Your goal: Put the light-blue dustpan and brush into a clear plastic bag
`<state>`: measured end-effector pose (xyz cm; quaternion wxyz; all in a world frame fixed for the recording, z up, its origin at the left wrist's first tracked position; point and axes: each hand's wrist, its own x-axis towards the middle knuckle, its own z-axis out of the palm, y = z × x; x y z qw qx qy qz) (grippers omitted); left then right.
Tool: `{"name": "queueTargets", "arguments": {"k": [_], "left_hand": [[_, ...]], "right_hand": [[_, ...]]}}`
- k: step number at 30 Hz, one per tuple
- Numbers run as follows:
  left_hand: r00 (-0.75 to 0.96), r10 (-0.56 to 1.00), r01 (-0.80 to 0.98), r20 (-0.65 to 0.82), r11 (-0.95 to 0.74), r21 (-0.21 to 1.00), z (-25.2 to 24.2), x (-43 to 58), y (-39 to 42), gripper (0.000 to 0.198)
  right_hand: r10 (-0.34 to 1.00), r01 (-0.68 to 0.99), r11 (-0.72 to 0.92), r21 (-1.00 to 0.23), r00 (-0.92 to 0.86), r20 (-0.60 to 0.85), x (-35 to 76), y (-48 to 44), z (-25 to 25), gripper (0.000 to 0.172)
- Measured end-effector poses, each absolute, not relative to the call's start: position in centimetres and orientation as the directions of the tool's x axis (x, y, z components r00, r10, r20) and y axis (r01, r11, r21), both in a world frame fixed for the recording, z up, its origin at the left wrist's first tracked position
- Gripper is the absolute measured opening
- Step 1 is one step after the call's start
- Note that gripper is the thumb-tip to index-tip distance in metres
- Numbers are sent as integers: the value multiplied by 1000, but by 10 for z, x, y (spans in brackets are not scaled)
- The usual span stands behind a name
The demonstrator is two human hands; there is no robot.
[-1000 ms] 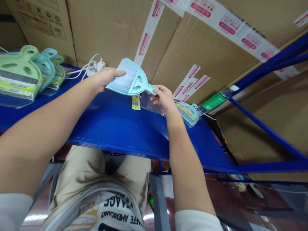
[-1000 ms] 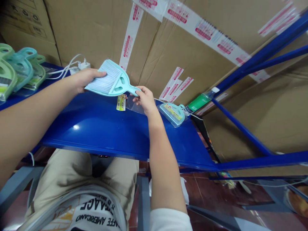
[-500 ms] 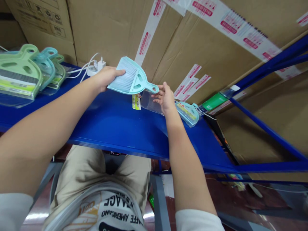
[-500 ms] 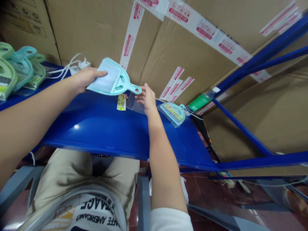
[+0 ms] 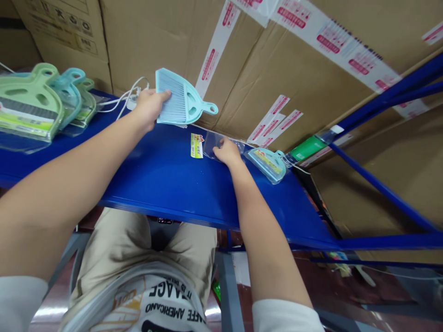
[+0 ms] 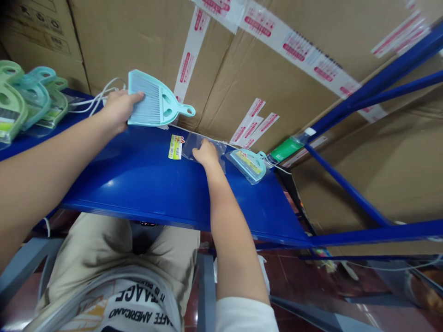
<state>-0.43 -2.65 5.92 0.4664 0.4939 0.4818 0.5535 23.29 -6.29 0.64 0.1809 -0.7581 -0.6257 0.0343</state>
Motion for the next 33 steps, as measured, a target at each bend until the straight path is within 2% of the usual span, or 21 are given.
{"name": "queueTargets", "arguments": {"k": [6,11,17,23,28,33], "left_hand": [[-203,974,-186,105,-144,972,51,4,-20,9],[-182,977,-202,112,-149,968,50,7,-21,17],[-154,983,-172,104,-130,977,50,8,-24,14],[-160,980,-155,117,-142,978,46,7,-20,9],[-150,981,-138,127,-148,979,42,5,-15,5],[-144,983,-117,117,-134,984,42,6,-19,3]], "right_hand": [[963,954,-189,-234,226,144,230,-71,13,30],[974,960,-170,-221,198,112,227,-75,17,27],[979,960,-153,-233,180,99,230,-73,18,24],[973,960,-142,-243,180,142,233,-68,11,16],[972,965,-108,-240,152,176,236,-64,5,18],[930,954,-73,-292,170,325,239,-61,1,20]]}}
